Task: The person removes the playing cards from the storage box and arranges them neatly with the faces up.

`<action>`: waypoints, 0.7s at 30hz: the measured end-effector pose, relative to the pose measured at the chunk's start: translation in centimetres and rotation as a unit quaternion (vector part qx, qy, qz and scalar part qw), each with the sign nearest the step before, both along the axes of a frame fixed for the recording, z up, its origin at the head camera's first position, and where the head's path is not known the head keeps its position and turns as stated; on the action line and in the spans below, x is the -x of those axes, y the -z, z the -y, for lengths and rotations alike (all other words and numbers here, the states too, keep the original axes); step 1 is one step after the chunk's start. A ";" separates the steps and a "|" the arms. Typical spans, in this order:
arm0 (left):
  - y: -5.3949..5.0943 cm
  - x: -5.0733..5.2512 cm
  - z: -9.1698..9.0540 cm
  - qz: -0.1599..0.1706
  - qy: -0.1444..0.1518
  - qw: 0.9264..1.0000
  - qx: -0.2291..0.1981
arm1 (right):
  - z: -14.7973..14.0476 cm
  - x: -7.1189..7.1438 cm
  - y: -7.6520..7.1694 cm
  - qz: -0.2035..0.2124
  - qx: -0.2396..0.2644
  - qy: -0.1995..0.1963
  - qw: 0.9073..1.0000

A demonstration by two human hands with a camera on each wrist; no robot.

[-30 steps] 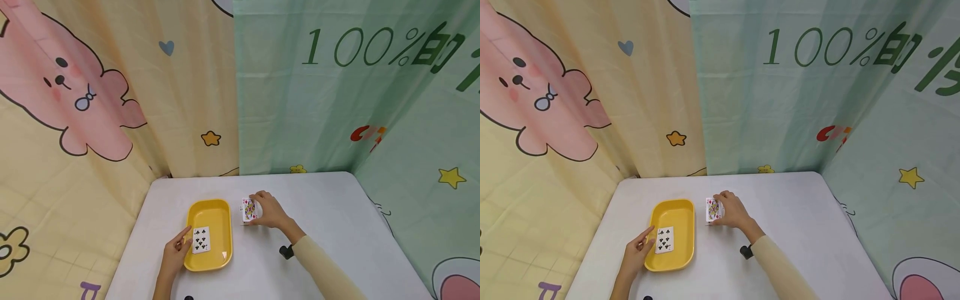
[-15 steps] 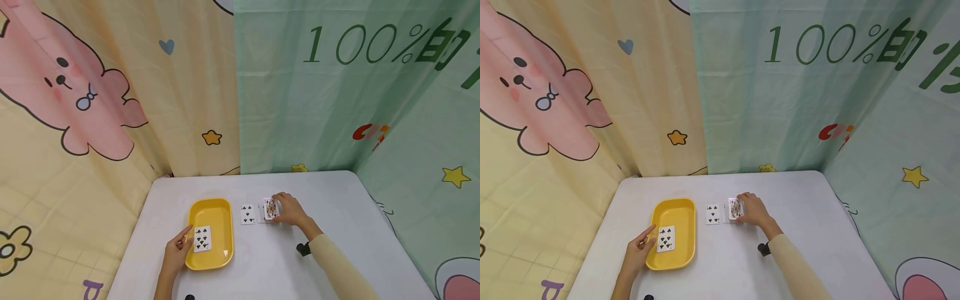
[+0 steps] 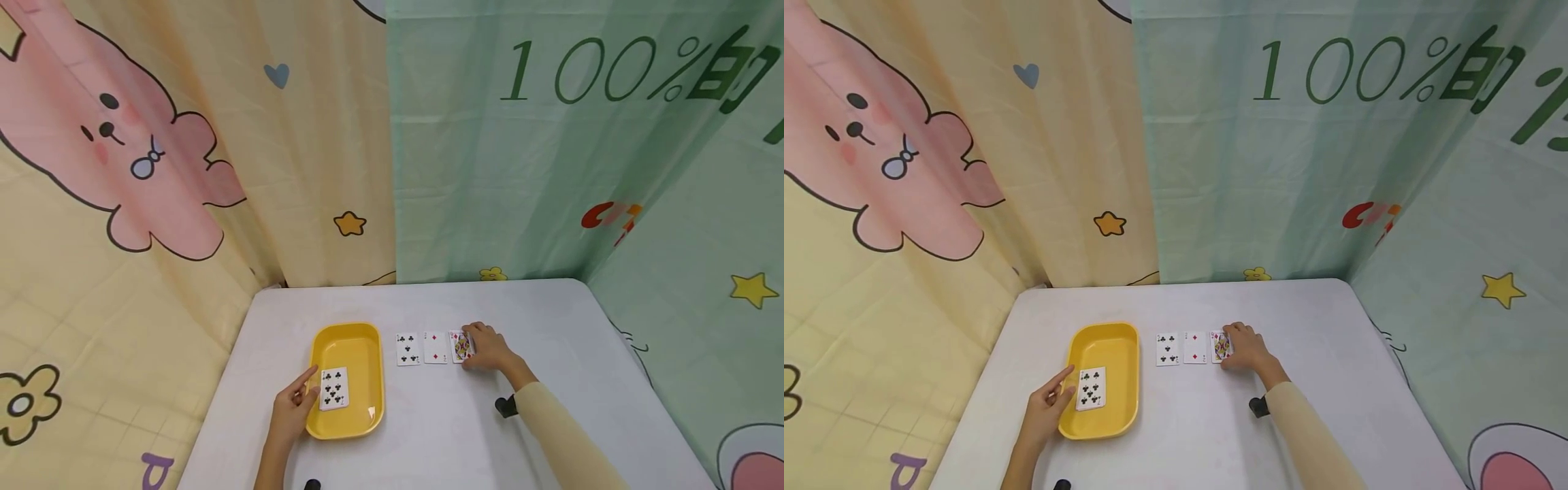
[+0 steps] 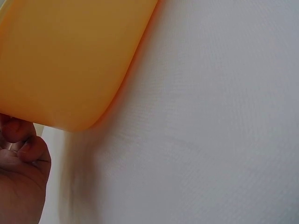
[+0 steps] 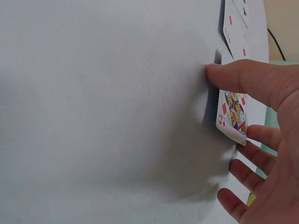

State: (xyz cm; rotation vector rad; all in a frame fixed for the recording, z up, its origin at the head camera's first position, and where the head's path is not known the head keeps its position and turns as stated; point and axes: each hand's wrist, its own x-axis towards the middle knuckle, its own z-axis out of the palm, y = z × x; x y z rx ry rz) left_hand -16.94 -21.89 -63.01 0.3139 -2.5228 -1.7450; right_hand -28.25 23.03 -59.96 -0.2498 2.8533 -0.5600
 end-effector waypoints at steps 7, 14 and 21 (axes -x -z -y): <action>0.1 0.1 -0.1 -0.010 0.003 1.000 0.001 | 0.0 0.1 -0.1 0.005 -0.005 0.002 1.000; 0.0 0.1 -0.2 -0.013 0.005 1.000 0.003 | -0.2 0.1 0.0 0.011 -0.010 -0.003 1.000; -0.1 0.0 -0.1 0.000 -0.002 1.000 0.007 | -0.2 0.1 0.3 0.013 0.003 -0.006 1.000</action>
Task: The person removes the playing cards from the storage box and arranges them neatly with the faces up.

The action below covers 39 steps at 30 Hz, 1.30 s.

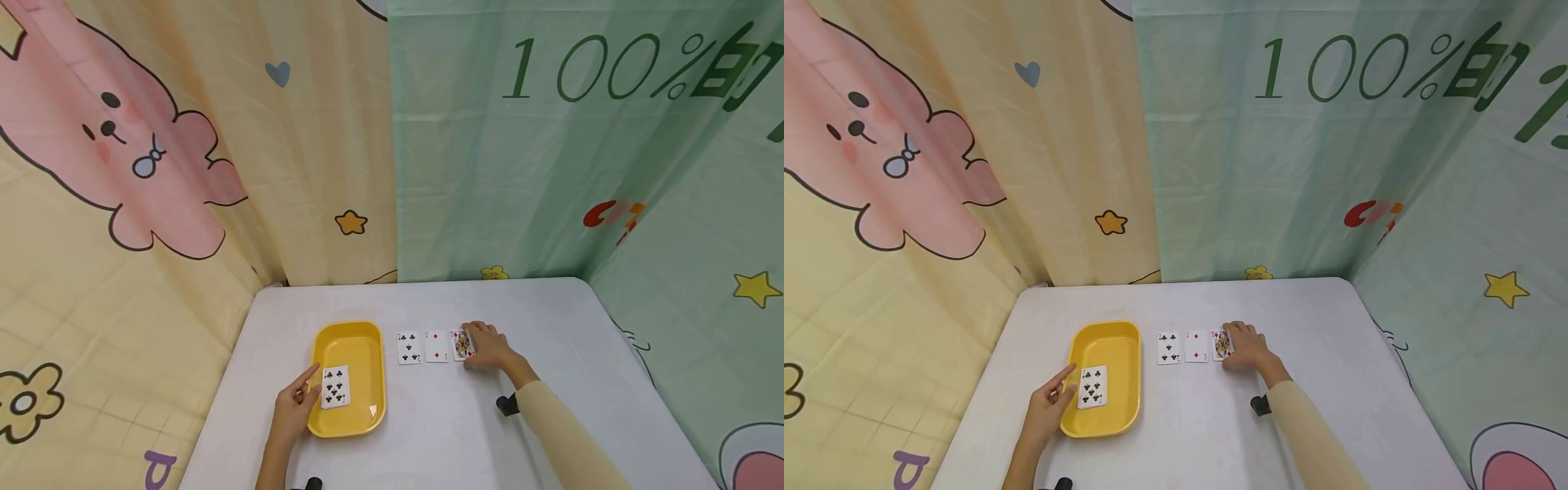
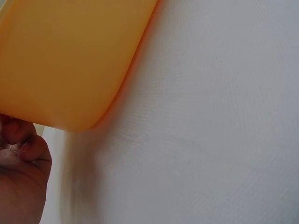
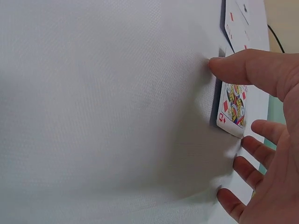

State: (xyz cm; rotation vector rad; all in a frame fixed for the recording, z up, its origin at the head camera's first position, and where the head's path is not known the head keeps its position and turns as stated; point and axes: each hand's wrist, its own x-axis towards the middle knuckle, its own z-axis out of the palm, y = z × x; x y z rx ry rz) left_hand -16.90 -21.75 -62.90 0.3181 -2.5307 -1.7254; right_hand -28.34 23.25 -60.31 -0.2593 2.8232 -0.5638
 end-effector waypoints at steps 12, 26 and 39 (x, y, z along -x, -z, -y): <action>-0.3 0.0 0.6 -0.011 0.001 1.000 -0.002 | 1.8 -0.9 0.4 -0.109 0.055 0.012 0.992; 0.0 0.1 0.5 -0.032 -0.009 0.999 0.009 | 10.9 -3.0 -2.4 -0.159 0.158 -0.034 0.974; 0.3 0.1 0.3 -0.022 -0.002 1.000 -0.016 | 20.7 -3.9 -3.5 -0.101 0.144 -0.163 0.971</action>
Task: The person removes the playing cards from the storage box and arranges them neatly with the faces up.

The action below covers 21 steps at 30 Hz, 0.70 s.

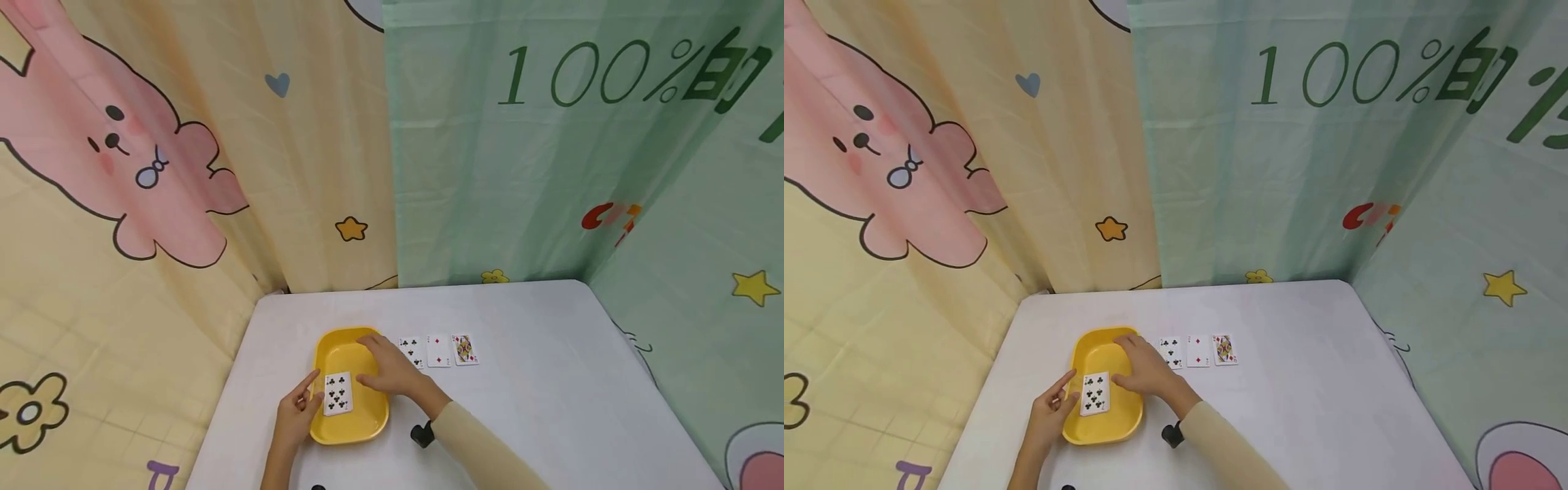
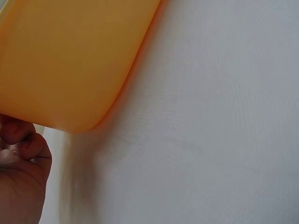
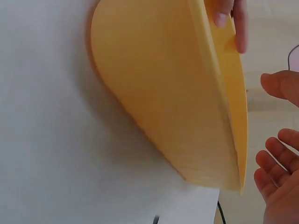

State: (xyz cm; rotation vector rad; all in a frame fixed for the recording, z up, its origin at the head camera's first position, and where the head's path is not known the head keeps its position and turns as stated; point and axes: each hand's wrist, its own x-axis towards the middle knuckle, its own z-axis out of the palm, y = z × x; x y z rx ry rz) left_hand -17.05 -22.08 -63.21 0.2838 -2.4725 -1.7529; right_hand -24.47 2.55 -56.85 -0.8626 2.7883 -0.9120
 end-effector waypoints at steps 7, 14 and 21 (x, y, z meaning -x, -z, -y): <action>0.2 -0.4 0.1 -0.003 0.010 1.000 -0.002 | 3.0 -0.6 1.2 0.024 -0.065 -0.030 0.997; 0.0 -0.3 0.4 -0.014 0.009 1.000 -0.003 | 5.3 0.2 2.1 -0.032 -0.192 -0.043 0.980; 0.1 0.0 0.0 -0.010 0.008 1.000 -0.003 | 6.1 0.0 3.1 -0.039 -0.288 -0.042 0.956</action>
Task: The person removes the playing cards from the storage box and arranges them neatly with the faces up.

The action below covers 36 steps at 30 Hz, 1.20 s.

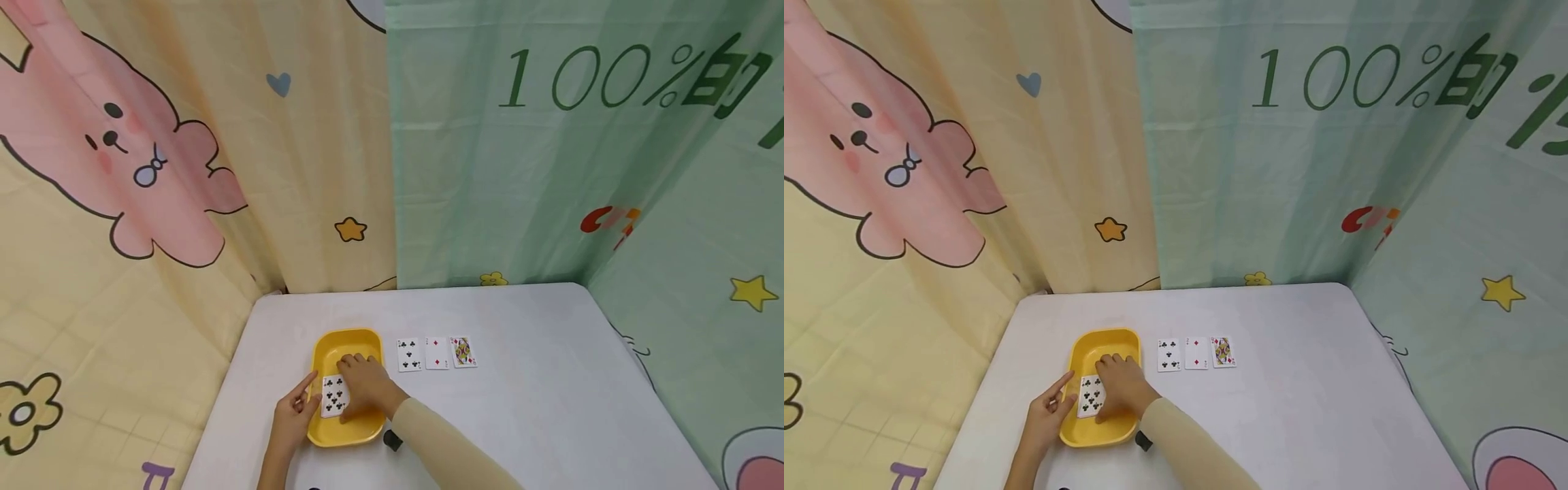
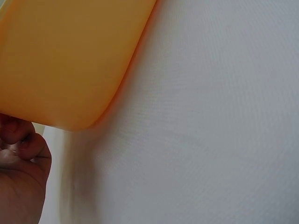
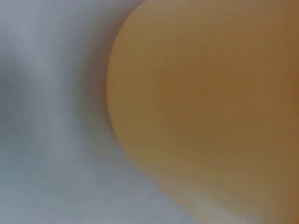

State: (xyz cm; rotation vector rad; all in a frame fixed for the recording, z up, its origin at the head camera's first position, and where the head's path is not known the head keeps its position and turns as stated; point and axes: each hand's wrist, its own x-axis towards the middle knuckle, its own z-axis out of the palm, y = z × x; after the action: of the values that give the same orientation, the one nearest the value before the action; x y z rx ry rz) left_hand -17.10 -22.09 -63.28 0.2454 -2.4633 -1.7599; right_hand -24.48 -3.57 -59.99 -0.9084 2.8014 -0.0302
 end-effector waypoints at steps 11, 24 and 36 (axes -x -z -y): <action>0.2 0.0 -0.1 0.004 0.005 1.000 -0.005 | 0.1 0.0 -0.1 0.011 0.010 0.011 1.000; -0.4 0.1 -0.3 0.012 -0.002 1.000 0.013 | -1.3 0.1 -1.9 -0.013 0.061 -0.009 0.998; -0.1 0.2 -0.2 0.021 -0.001 1.000 0.018 | -6.2 0.4 -4.1 0.012 0.151 0.037 0.988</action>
State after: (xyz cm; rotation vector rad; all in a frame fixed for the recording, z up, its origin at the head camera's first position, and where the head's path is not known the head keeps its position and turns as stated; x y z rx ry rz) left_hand -17.30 -21.92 -63.14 0.2832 -2.5200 -1.7259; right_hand -24.88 2.64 -55.91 -0.8549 2.8541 -0.4834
